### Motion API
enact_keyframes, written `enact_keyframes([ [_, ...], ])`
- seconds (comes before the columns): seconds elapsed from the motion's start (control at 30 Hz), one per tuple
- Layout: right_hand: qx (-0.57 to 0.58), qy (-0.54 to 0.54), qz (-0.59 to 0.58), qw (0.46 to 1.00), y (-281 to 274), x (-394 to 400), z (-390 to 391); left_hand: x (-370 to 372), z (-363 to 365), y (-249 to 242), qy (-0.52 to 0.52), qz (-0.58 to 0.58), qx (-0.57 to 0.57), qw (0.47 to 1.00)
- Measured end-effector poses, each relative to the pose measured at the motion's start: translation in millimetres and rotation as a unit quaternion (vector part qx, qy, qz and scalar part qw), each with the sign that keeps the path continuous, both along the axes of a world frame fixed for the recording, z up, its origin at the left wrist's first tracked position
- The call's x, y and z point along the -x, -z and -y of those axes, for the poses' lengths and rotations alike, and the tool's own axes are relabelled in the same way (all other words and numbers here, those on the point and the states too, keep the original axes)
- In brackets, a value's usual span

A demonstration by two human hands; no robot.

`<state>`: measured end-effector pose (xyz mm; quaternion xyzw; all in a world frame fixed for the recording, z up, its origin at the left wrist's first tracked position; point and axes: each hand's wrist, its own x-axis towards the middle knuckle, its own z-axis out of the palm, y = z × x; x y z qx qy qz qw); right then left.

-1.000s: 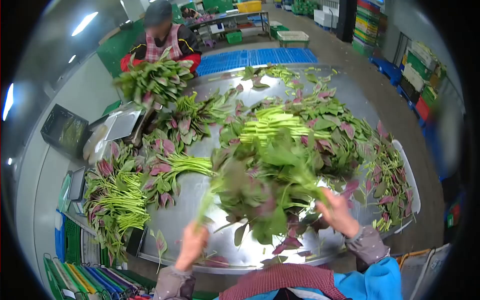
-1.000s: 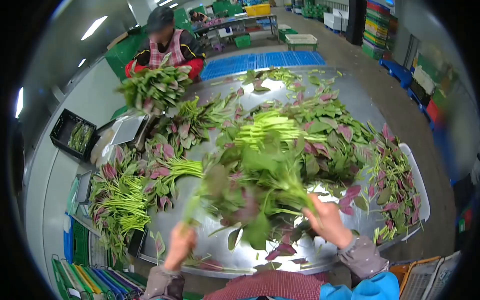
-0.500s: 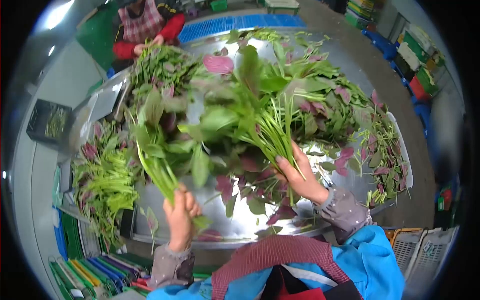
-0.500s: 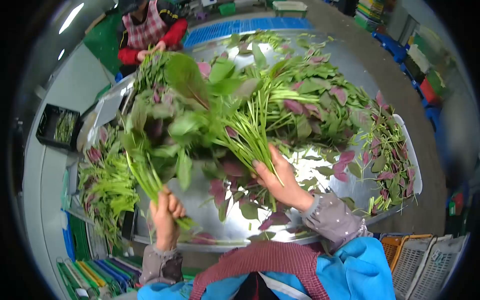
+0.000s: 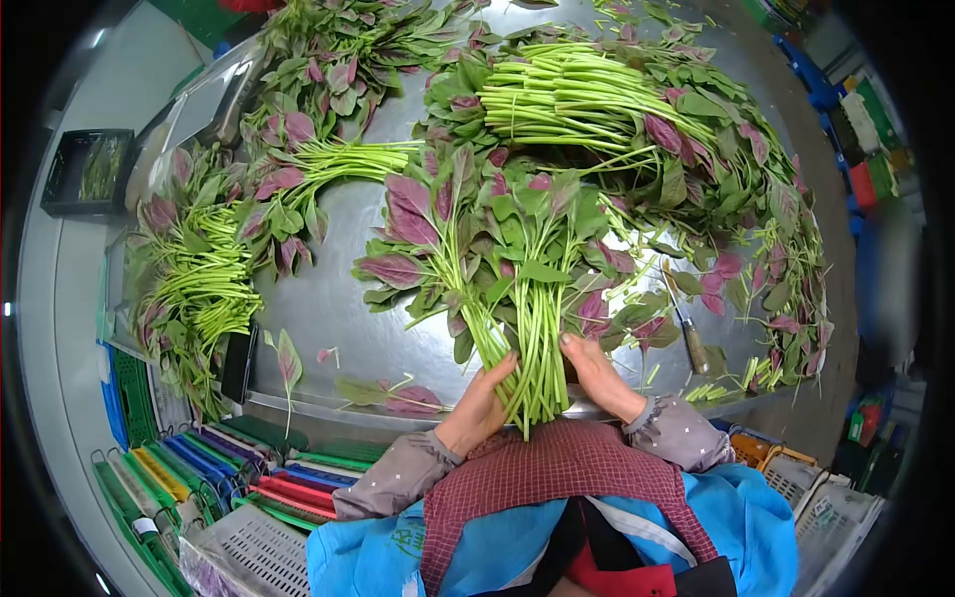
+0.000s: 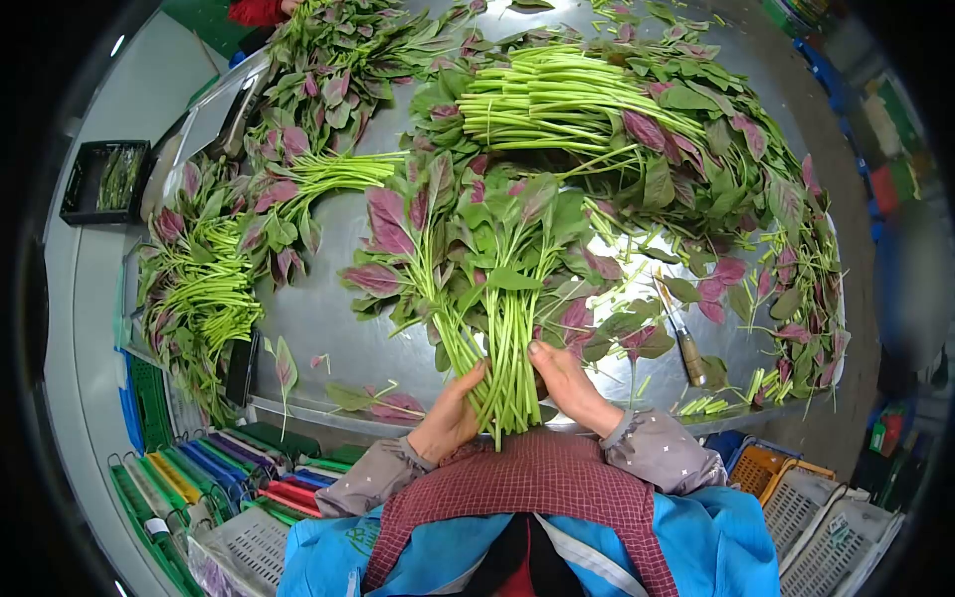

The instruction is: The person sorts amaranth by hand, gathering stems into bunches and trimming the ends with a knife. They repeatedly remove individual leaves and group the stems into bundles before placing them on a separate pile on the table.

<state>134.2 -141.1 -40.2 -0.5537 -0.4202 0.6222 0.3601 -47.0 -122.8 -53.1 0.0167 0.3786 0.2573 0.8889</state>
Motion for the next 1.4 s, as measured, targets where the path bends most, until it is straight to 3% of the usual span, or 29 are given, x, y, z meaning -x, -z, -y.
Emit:
enact_keyframes([
  [0.03,0.000,-0.002,-0.002,1.000,3,-2,-1,-1,-2,-1,-0.002,-0.002,0.000,1.000],
  [0.1,-0.097,-0.040,0.230,0.968,10,-7,-3,-5,-5,-8,0.041,0.032,-0.016,0.999],
  [0.17,-0.136,-0.022,0.281,0.950,-13,-1,-9,-11,-8,-9,0.067,0.019,-0.040,0.997],
  [0.23,-0.209,-0.098,0.441,0.867,-22,-1,-14,-15,-13,-6,0.171,-0.008,-0.087,0.981],
  [0.3,-0.239,-0.093,0.468,0.846,-23,-5,-17,-20,-13,-11,0.150,-0.028,-0.079,0.985],
  [0.37,-0.311,-0.107,0.535,0.778,-24,-25,-25,-21,-17,-25,0.145,-0.035,-0.110,0.983],
  [0.43,-0.357,0.057,0.464,0.809,-14,-56,-33,-20,-16,-27,0.120,-0.049,-0.132,0.983],
  [0.47,-0.242,0.202,0.242,0.918,-16,-75,-34,-19,-16,-32,0.118,-0.083,-0.182,0.973],
  [0.5,-0.103,0.327,-0.004,0.940,-22,-91,-36,-18,-16,-34,0.116,-0.117,-0.231,0.959],
  [0.57,-0.120,0.414,-0.239,0.870,-36,-103,-46,-17,-15,-33,0.123,-0.141,-0.251,0.950],
  [0.63,-0.126,0.357,-0.046,0.924,-64,-72,-49,-18,-17,-32,0.131,-0.163,-0.278,0.938],
  [0.67,-0.186,0.229,0.020,0.955,-59,-63,-44,-20,-17,-31,0.140,-0.184,-0.301,0.925],
  [0.73,-0.150,0.098,0.015,0.984,-61,-30,-47,-22,-14,-31,0.154,-0.206,-0.324,0.910],
  [0.8,-0.188,0.010,0.202,0.961,-68,-7,-54,-23,-10,-31,0.178,-0.229,-0.368,0.884],
  [0.83,-0.345,-0.016,0.303,0.888,-55,-2,-58,-24,-9,-31,0.181,-0.230,-0.369,0.882],
  [0.9,-0.392,-0.024,0.359,0.847,-49,0,-57,-23,-7,-31,0.152,-0.239,-0.373,0.883],
  [0.93,-0.392,-0.024,0.358,0.847,-46,-1,-57,-22,-8,-32,0.152,-0.240,-0.373,0.883],
  [1.0,-0.266,0.091,0.131,0.951,-38,-9,-54,-19,-11,-34,0.141,-0.256,-0.383,0.876],
  [1.03,-0.036,0.145,-0.097,0.984,-45,-14,-49,-20,-13,-35,0.138,-0.256,-0.382,0.877],
  [1.1,0.020,0.238,-0.201,0.950,-51,-23,-44,-21,-16,-36,0.111,-0.214,-0.338,0.910],
  [1.23,-0.020,0.259,-0.154,0.953,-42,-40,-33,-25,-22,-43,0.098,-0.198,-0.325,0.920],
  [1.33,-0.104,0.342,-0.087,0.930,-46,-71,-31,-23,-22,-43,0.096,-0.202,-0.334,0.916],
  [1.4,-0.130,0.410,-0.061,0.901,-48,-121,-34,-15,-22,-35,0.126,-0.253,-0.376,0.882],
])
